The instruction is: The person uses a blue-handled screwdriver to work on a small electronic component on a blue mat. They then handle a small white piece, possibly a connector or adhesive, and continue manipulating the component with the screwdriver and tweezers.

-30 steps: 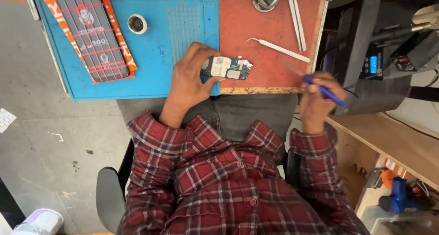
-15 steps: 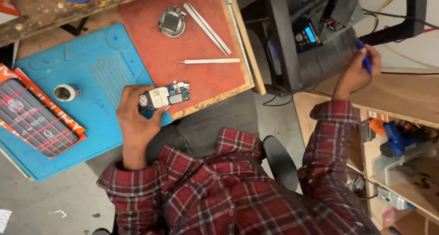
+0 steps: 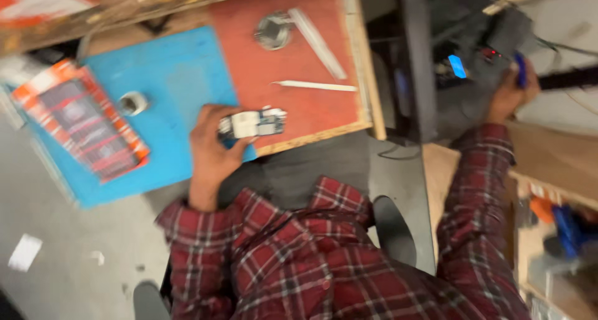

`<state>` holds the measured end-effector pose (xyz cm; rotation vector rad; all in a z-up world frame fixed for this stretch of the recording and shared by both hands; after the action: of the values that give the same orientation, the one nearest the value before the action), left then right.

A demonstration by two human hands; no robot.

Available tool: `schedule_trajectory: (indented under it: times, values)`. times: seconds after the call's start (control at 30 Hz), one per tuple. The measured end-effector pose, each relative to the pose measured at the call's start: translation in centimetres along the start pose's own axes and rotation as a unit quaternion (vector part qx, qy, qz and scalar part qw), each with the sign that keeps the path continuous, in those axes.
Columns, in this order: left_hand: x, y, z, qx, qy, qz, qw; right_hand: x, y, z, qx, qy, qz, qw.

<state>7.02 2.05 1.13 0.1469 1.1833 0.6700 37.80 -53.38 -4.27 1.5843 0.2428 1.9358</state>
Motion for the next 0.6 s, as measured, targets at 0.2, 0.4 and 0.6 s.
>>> schedule_trajectory:
  times: [0.2,0.4,0.6]
  values:
    - [1.1,0.7,-0.9,0.012,0.057,-0.110,0.992,-0.4,-4.0,-2.0,0.112,-0.156,-0.108,0.975]
    - [2.2,2.5,-1.2,-0.078,0.129,-0.209,0.966,-2.7,-3.4,-6.0,0.189,-0.291,0.183,0.920]
    - [3.2,6.7,0.8,-0.083,0.103,-0.047,0.990,-1.8,-0.6,-8.3,0.200,-0.234,0.216,0.927]
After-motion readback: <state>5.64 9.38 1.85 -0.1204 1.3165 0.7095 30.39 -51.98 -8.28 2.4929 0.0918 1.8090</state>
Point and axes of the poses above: each hand's wrist, its own z-axis towards the middle knuckle, its own y-axis out of the back of the hand, x = y × z, the point moved 7 cm from there along z, towards the middle knuckle, and after that the axes turned 15 degrees about -y, right-handed, at the moved point
